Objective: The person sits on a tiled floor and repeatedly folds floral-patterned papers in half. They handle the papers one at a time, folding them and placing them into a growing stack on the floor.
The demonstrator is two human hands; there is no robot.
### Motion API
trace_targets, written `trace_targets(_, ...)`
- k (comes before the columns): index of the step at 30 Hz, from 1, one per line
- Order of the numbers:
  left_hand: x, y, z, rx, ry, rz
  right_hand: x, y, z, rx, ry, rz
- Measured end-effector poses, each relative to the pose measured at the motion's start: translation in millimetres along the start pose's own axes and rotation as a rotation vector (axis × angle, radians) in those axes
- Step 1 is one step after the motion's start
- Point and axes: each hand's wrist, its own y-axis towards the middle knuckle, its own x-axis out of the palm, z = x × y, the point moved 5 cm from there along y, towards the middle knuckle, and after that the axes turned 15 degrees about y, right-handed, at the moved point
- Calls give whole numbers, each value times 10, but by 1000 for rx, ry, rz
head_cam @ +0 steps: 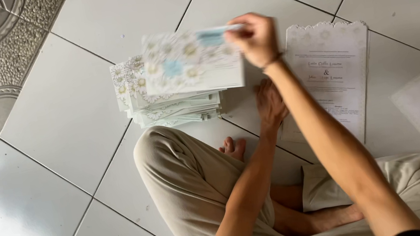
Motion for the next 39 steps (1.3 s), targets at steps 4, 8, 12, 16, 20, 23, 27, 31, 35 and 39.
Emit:
trace_targets(4, 135, 36, -28, 27, -165, 78, 488, 17, 156, -19, -206, -16)
trace_targets(8, 74, 124, -68, 8, 224, -78, 466, -52, 143, -94, -221, 39)
trace_targets(12, 74, -83, 41, 52, 610, -257, 80, -240, -154, -61, -185, 75)
trace_targets(16, -62, 29, 35, -47, 51, -17, -909, -903, -278, -207, -416, 11)
trace_targets(20, -45, -100, 285, 135, 31, 11, -1735, -1836, -249, 64, -834, -329)
trace_targets(23, 56, -356, 550, 383, -34, -193, -2156, -2376, -282, 230, -897, -344)
trace_targets(27, -1, -726, 683, 596, -8, -343, -2406, -2513, -337, 251, -868, -261)
trace_targets(31, -7, -751, 671, 632, 3, -455, -2324, -2434, -358, 225, -771, -227)
trace_targets(35, -12, -755, 673, 689, 13, -512, -2296, -2437, -295, 296, -853, -270)
trace_targets(39, 64, -775, 694, 743, 105, -542, -2315, -2445, -253, 360, -842, -266)
